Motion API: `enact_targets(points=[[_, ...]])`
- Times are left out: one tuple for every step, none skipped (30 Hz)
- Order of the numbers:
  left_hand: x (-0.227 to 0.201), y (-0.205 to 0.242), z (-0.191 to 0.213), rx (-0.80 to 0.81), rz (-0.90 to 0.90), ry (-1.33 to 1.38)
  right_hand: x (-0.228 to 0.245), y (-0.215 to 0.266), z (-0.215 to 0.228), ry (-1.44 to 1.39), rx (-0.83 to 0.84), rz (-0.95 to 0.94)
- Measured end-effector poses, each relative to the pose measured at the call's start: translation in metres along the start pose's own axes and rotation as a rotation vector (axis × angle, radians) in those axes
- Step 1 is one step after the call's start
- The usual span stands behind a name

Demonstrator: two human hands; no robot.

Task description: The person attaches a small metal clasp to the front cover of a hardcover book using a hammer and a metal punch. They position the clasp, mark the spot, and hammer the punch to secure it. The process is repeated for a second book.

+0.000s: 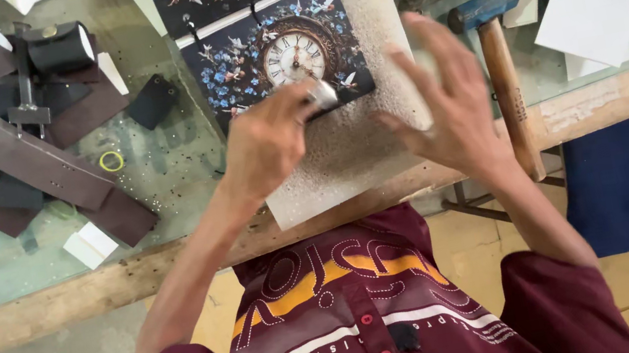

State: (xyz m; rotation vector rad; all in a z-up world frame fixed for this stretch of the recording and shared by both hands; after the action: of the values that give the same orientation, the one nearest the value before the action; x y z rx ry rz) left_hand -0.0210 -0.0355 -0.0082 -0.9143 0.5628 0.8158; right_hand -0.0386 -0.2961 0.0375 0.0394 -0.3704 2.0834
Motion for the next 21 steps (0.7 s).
enact_targets(points=[[-0.008,0.0,-0.001,-0.006,-0.16,-0.134,0.006,-0.01,-0.004,0.004,0.05,0.026],[-0.011,0.0,0.002,-0.03,-0.114,-0.068,0.011,-0.017,-0.008,0.007,0.1,0.051],[-0.014,0.001,0.006,-0.057,-0.064,-0.002,0.016,-0.022,-0.011,0.011,0.153,0.081],[-0.017,0.0,0.011,-0.084,-0.014,0.064,0.019,-0.024,-0.011,0.061,0.13,0.087],[-0.016,-0.003,0.019,-0.149,0.086,0.349,0.021,-0.027,-0.012,0.111,0.103,0.104],[-0.015,-0.006,0.027,-0.215,0.183,0.635,0.022,-0.029,-0.012,0.161,0.076,0.121],[-0.015,-0.009,0.037,-0.281,0.278,0.917,0.024,-0.031,-0.014,0.17,0.04,0.117],[-0.015,-0.013,0.052,-0.324,0.263,0.827,0.025,-0.032,-0.015,0.179,0.004,0.112],[-0.015,-0.016,0.066,-0.359,0.25,0.745,0.025,-0.03,-0.015,0.193,-0.029,0.097],[-0.017,-0.018,0.08,-0.394,0.236,0.663,0.025,-0.03,-0.016,0.159,-0.025,0.107],[-0.019,-0.018,0.092,-0.358,0.282,0.507,0.024,-0.03,-0.016,0.13,-0.02,0.112],[-0.025,-0.012,0.103,-0.322,0.325,0.35,0.023,-0.03,-0.016,0.101,-0.016,0.117],[-0.03,-0.004,0.111,-0.283,0.368,0.196,0.023,-0.03,-0.015,0.117,0.001,0.131],[-0.034,0.005,0.114,-0.265,0.396,0.025,0.023,-0.03,-0.014,0.132,0.017,0.145],[-0.037,0.016,0.116,-0.248,0.422,-0.15,0.024,-0.03,-0.013,0.145,0.033,0.163],[-0.035,0.025,0.118,-0.23,0.446,-0.324,0.025,-0.03,-0.009,0.125,0.054,0.138],[-0.03,0.034,0.117,-0.219,0.511,-0.389,0.026,-0.028,-0.005,0.103,0.079,0.121],[-0.025,0.042,0.114,-0.208,0.576,-0.453,0.028,-0.025,-0.001,0.081,0.103,0.103],[-0.021,0.05,0.112,-0.2,0.644,-0.522,0.029,-0.021,0.004,0.03,0.136,0.08],[-0.019,0.056,0.111,-0.203,0.613,-0.561,0.031,-0.014,0.01,-0.021,0.17,0.057],[-0.017,0.059,0.11,-0.199,0.58,-0.6,0.032,-0.005,0.015,-0.073,0.204,0.029]])
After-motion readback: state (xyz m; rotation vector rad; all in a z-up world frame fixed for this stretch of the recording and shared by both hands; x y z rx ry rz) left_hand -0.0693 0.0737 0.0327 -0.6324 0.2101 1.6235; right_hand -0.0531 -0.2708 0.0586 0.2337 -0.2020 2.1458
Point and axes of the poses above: each hand's wrist, its own y-axis away from the middle knuckle, its own z-axis out of the back of the hand, x = y × z, the point moved 2 cm from there along -y, towards the middle knuckle, and after that the axes turned 6 degrees about y, right-handed, at the moved point
